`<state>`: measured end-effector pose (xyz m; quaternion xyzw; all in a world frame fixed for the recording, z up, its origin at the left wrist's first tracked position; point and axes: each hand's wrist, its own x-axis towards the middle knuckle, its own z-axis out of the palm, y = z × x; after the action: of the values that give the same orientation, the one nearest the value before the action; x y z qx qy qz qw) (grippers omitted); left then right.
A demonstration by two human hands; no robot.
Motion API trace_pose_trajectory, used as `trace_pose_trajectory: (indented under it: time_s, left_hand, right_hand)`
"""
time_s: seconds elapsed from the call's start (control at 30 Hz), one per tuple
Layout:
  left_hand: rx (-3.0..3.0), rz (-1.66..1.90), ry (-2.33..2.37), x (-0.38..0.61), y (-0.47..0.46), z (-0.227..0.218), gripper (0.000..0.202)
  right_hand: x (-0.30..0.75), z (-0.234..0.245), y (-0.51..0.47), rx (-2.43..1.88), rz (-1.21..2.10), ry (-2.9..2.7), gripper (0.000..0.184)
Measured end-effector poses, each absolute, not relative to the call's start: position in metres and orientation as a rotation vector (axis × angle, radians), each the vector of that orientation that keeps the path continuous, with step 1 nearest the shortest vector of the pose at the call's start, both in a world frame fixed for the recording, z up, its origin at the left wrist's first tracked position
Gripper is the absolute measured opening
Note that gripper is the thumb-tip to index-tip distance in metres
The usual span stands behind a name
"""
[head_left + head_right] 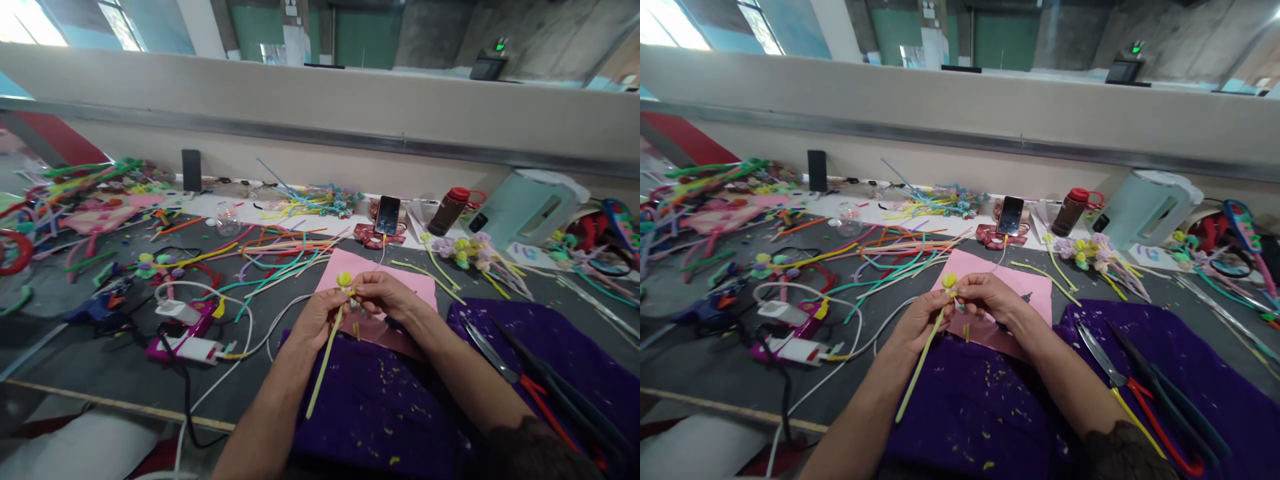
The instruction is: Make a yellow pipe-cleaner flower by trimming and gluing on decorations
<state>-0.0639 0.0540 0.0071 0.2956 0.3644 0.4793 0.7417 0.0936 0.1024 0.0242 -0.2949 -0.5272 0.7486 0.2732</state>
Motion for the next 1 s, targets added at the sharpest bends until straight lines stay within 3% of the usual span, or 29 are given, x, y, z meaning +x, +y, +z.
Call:
trace_pose_trajectory:
  time_s: [0.47,0.63,1.0]
  left_hand:
    - [0.604,0.982,0.755,-0.063,0.052,0.010,0.014]
    - [0.745,0.963,0.865,-0.063,0.052,0.009,0.018]
    - [0.860,0.798,1.041,-0.061,0.050,0.011,0.018]
  right_hand:
    - [0.103,0.049,0.094,-0.659,0.857,-2.195,0.008]
    - [0.116,0.054,0.101,-0.701,0.787,-2.207,0.007]
    - [0.125,0.052,0.110,-0.688,0.970,-2.152,0.008]
